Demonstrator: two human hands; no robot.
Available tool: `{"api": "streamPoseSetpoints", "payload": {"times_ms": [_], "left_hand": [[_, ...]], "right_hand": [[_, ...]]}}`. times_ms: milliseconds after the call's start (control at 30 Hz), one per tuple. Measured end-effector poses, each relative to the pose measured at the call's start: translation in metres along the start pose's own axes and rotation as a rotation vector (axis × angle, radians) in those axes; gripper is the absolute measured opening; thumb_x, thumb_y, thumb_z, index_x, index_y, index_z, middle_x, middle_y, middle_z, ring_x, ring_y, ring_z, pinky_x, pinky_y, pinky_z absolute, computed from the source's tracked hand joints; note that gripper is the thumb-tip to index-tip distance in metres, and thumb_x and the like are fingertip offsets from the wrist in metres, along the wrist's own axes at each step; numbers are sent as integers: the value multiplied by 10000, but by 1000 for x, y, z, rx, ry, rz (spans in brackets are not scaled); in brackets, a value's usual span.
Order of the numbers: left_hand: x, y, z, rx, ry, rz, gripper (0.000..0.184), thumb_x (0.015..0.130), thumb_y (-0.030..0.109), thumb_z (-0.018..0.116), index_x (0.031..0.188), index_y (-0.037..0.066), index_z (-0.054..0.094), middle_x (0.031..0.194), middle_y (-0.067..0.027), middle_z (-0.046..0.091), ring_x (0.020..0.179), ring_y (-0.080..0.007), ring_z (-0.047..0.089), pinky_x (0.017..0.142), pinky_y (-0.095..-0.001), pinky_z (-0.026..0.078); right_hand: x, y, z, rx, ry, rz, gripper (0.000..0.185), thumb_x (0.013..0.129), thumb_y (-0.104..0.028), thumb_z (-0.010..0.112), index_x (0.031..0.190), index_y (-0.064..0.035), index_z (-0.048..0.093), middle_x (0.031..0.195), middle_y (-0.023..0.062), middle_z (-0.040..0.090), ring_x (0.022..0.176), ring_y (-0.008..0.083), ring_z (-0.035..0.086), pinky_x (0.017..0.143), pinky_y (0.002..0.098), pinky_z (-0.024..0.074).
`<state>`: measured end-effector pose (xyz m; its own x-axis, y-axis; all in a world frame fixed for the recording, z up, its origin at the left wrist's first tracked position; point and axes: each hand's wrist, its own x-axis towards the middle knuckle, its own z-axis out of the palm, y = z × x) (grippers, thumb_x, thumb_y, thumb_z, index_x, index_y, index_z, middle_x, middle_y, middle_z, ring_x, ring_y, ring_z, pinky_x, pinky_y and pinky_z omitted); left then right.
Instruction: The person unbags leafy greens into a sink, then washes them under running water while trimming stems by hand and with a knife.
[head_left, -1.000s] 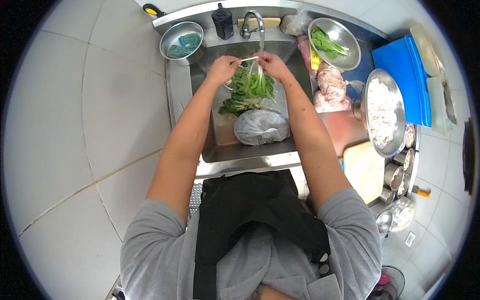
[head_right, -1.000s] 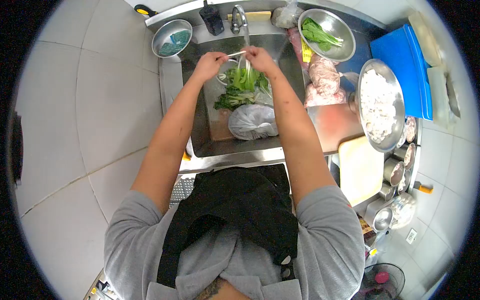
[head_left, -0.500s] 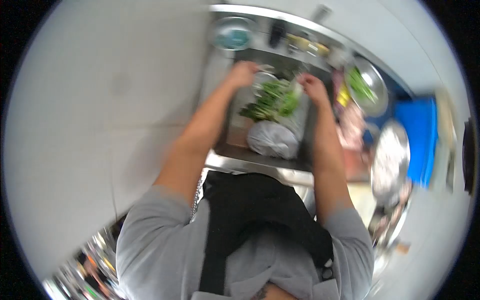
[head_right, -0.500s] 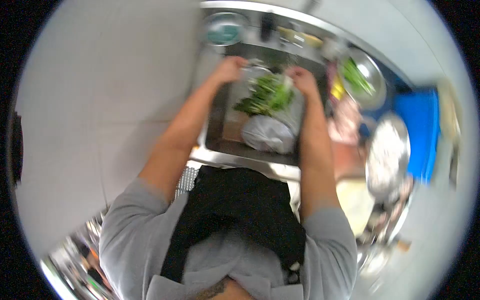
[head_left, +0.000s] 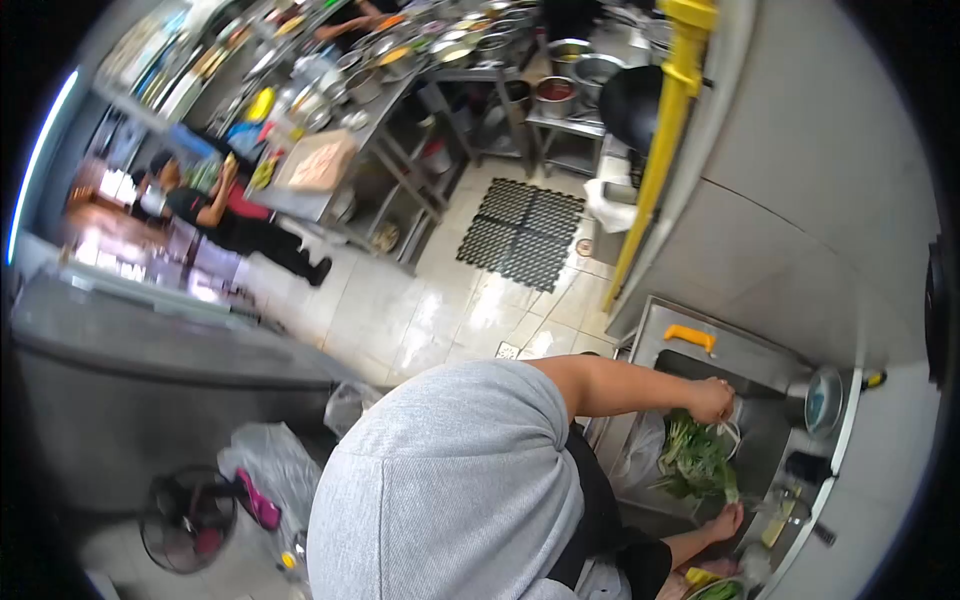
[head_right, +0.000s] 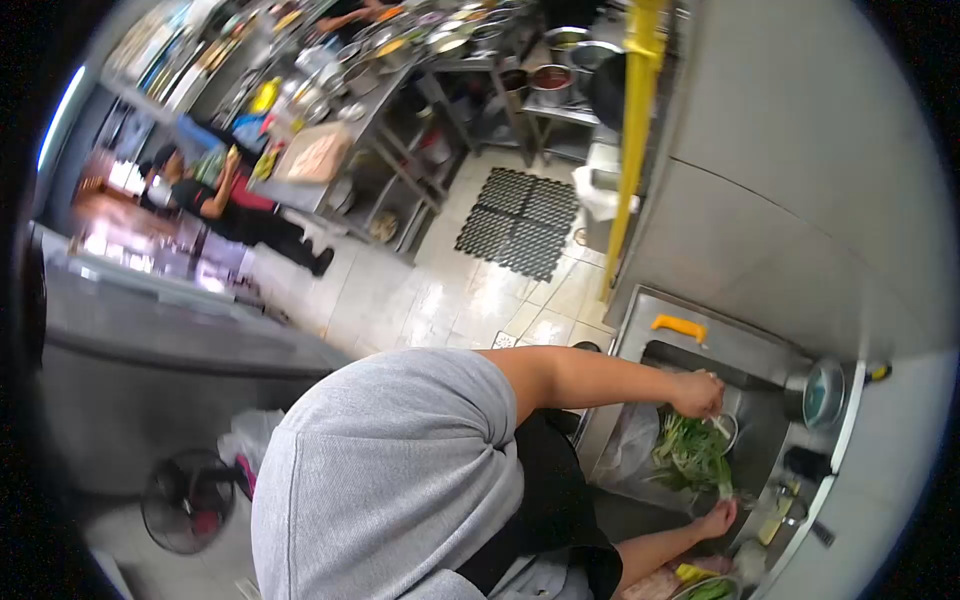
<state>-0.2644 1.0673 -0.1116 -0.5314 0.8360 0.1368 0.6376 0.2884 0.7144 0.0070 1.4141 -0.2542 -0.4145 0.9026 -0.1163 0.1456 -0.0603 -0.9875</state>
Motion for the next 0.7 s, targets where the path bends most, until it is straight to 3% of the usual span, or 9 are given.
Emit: {"api": "streamPoseSetpoints", "payload": {"times_ms": [67,133,233,300,333,400,500,633,700], "left_hand": [[-31,-3,-13,-10,73,-39,112,759,231,701,847,168,732,944,-81,671,996,-312,611,848,-439,486],[-67,-26,-24,-120,186,137,116,780,244,718,855,157,736,942,-86,659,1001,-300,596,872,-419,473],[-156,-29,-70,-150,264,3,114,822,223,728,866,117,733,941,-95,651,993,-299,595,864,-416,476],[-223,-41,-90,-167,324,-115,123,839,215,727,882,100,729,953,-96,646,972,-292,599,843,-403,484],[-257,-50,-96,-169,346,-156,129,844,213,725,896,95,727,962,-98,643,955,-287,604,829,-394,489],[-333,-67,-100,-173,402,-344,133,829,224,713,909,121,734,873,-109,643,917,-298,610,787,-405,495],[-471,-111,-77,-114,513,-658,190,819,246,705,930,93,727,915,-147,693,882,-325,652,793,-429,519],[-667,-109,-27,-2,490,-1181,215,842,214,667,991,73,731,973,-157,724,885,-323,689,810,-436,535],[-739,-60,-23,-9,479,-1475,226,813,210,668,984,80,740,993,-156,725,912,-336,689,820,-433,544]], "right_hand": [[-6,-6,7,-132,99,46,219,858,-33,670,1060,48,685,1054,146,686,933,273,647,840,364,580],[15,17,-4,-90,31,21,215,860,-42,656,1060,25,699,1045,151,687,905,268,655,826,360,589],[18,11,4,-76,-65,-109,217,879,-74,611,1048,18,713,1026,167,690,860,282,668,820,378,595],[13,-15,26,-411,285,77,204,877,-114,571,937,12,720,983,154,696,784,262,664,737,405,601],[11,-20,27,-493,312,47,205,880,-122,572,937,9,719,975,153,694,781,263,662,733,406,598],[15,-19,32,-566,255,-88,207,885,-139,573,937,2,717,958,153,690,773,267,659,725,410,591],[14,-21,38,-646,186,-214,212,893,-165,576,937,-9,713,934,152,684,762,272,654,713,415,580],[14,-42,33,-790,94,-374,221,904,-199,579,936,-23,708,901,151,676,748,279,647,698,421,566],[16,-52,30,-840,41,-445,226,909,-216,581,936,-29,705,885,150,673,740,282,643,690,424,559]]}}
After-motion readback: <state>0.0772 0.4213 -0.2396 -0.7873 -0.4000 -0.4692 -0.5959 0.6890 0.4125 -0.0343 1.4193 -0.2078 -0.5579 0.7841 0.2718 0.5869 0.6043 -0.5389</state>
